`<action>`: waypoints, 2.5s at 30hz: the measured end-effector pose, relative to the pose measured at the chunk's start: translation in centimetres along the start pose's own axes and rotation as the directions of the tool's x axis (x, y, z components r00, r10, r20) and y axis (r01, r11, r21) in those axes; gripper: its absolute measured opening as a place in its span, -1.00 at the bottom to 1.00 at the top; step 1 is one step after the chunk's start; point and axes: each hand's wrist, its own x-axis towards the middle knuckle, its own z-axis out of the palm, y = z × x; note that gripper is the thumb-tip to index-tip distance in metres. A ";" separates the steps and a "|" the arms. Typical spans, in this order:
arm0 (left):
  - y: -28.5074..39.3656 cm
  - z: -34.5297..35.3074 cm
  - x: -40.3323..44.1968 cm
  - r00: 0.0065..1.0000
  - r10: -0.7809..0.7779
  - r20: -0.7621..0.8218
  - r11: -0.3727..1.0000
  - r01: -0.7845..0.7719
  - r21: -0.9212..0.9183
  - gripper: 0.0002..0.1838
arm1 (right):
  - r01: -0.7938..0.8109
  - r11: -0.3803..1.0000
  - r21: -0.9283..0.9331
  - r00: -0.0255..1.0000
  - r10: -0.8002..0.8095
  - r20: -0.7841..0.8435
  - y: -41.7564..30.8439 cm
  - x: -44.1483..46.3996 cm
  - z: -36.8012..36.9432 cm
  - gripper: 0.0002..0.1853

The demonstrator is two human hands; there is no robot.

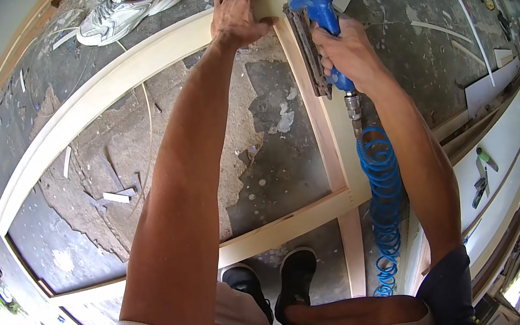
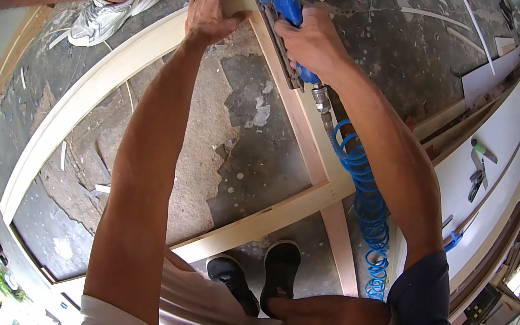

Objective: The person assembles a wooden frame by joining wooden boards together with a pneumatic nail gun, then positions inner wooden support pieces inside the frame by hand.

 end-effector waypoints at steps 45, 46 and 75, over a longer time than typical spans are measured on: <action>-0.1 0.4 -0.1 0.999 0.001 -0.037 1.000 -0.001 -0.003 -0.38 | 0.013 0.999 0.042 1.000 -0.012 -0.015 -0.4 0.3 1.2 -0.77; -0.1 0.4 -0.1 0.999 0.000 -0.036 1.000 0.000 -0.004 -0.38 | 0.017 0.998 0.065 1.000 -0.016 -0.007 -0.5 0.2 1.2 -0.77; 0.4 -0.3 -0.1 1.000 -0.027 0.013 1.000 0.027 0.006 -0.38 | -0.013 1.000 -0.004 1.000 0.013 -0.011 -1.4 1.9 1.2 -0.75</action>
